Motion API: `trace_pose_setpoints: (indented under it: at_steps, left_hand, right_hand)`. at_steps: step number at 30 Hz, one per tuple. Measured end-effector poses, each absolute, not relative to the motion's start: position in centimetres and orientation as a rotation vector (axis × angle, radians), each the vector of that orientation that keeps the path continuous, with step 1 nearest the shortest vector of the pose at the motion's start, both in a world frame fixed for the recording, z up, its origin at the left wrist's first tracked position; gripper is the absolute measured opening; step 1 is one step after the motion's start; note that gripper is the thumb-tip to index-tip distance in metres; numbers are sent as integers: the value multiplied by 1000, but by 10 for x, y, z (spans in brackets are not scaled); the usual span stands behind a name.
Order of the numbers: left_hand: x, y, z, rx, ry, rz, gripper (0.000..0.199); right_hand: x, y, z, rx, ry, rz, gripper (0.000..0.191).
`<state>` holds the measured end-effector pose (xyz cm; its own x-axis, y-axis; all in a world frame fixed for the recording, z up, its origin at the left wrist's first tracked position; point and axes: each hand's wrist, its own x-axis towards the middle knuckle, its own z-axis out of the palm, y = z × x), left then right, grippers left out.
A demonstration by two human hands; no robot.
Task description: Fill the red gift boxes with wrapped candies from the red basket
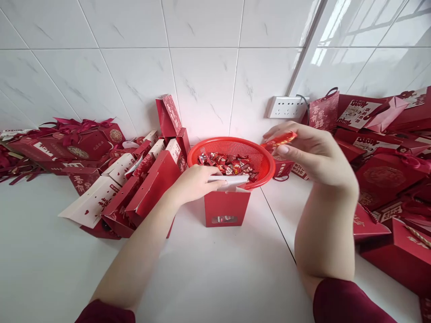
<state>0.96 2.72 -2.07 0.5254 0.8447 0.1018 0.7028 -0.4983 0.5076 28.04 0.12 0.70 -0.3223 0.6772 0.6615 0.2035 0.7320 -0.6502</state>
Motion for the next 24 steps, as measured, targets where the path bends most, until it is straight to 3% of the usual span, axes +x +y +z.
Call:
trace_pose_setpoints:
  at_steps: [8,13,18,24]
  left_hand:
    - [11,34,-30,2324,1252,914,42]
    - [15,43,-39,2362,1320,851,40]
    - [12,42,-37,2355,1331,852,39]
    - [9,27,-23,2306,1273,788,34]
  right_hand:
    - [263,-13,11,-847,-2055,360,16]
    - [244,0,-2,-1082,-2515,450,17]
    - [247,1,-10,-1211,-2532,428,24]
    - [249,6,-14,-1221,-2547,412,12]
